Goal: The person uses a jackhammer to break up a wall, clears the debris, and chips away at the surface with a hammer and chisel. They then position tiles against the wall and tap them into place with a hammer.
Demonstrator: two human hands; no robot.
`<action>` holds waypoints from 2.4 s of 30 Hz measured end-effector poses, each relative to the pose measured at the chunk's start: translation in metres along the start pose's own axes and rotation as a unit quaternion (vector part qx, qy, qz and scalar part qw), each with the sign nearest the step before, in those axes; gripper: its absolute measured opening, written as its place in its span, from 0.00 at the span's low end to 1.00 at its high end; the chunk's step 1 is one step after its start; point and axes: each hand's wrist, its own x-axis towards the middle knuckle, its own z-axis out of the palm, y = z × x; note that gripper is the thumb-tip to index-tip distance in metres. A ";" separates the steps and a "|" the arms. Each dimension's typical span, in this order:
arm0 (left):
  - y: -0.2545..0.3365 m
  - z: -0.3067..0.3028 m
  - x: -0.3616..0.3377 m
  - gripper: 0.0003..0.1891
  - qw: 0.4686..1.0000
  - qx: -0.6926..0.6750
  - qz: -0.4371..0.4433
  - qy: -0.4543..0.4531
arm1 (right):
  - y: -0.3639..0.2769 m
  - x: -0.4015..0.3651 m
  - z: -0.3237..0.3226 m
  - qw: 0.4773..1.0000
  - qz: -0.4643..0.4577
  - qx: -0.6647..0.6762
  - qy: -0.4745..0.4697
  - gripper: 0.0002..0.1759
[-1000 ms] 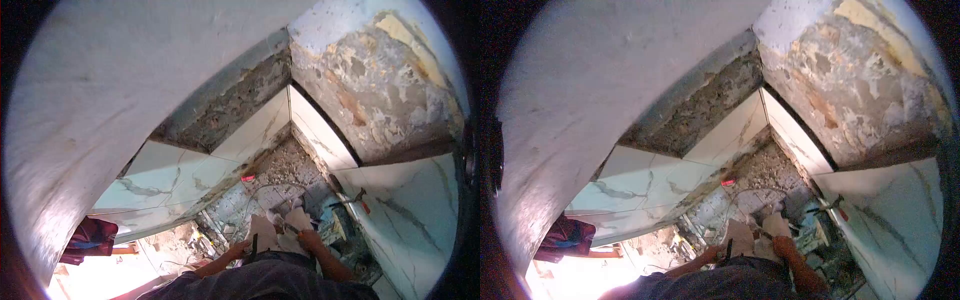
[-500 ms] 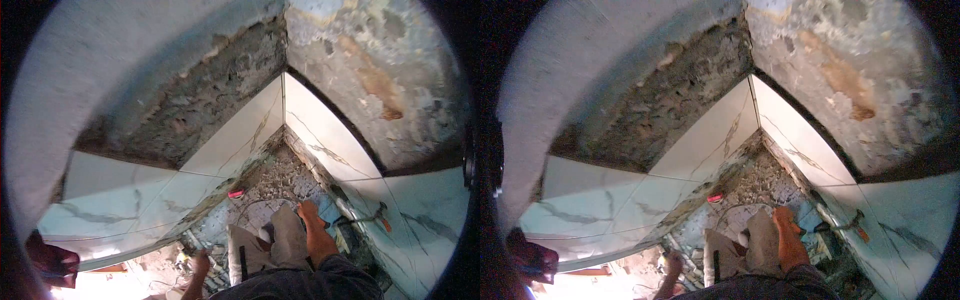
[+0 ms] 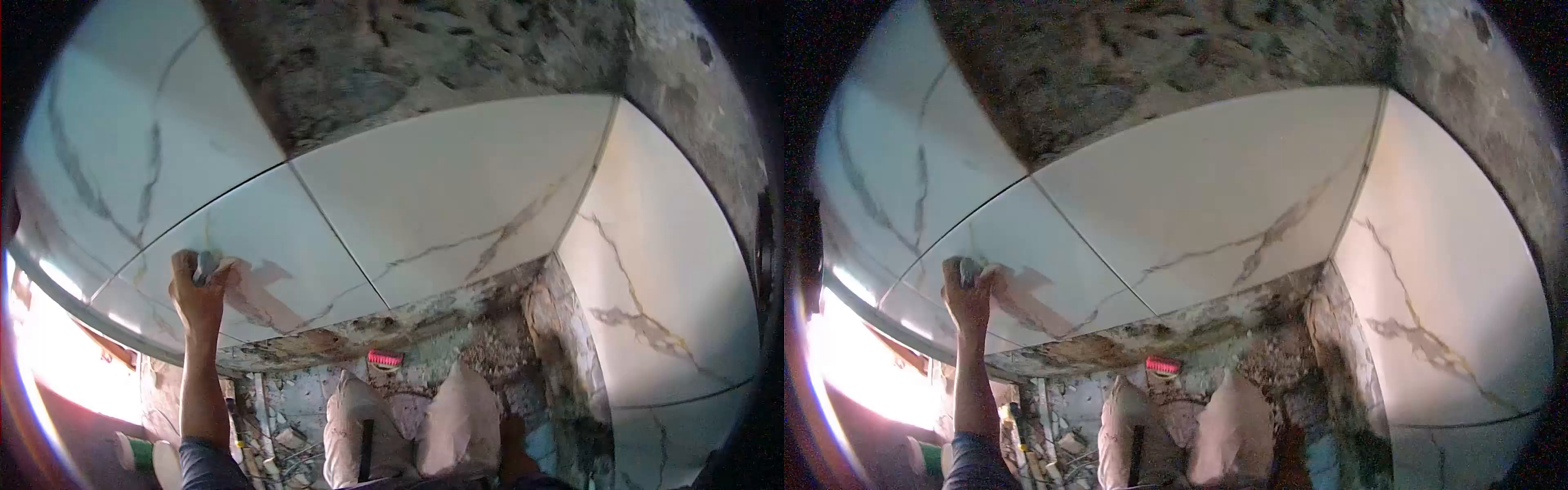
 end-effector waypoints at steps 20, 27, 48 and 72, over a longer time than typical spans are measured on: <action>0.017 -0.014 0.006 0.24 0.997 -0.024 -0.012 -0.066 | -0.063 0.060 -0.136 0.933 -0.119 -0.033 0.338 0.17; 0.008 -0.006 0.006 0.27 0.999 -0.028 -0.014 -0.043 | -0.333 -0.252 -0.403 0.619 -0.681 0.263 0.289 0.14; -0.008 0.004 0.016 0.37 0.987 0.157 -0.003 -0.023 | -0.336 -0.205 -0.367 0.672 -0.602 0.294 0.316 0.15; 0.015 -0.007 0.005 0.26 0.996 -0.022 -0.073 -0.051 | -0.378 -0.117 -0.511 0.573 -0.566 0.076 0.587 0.22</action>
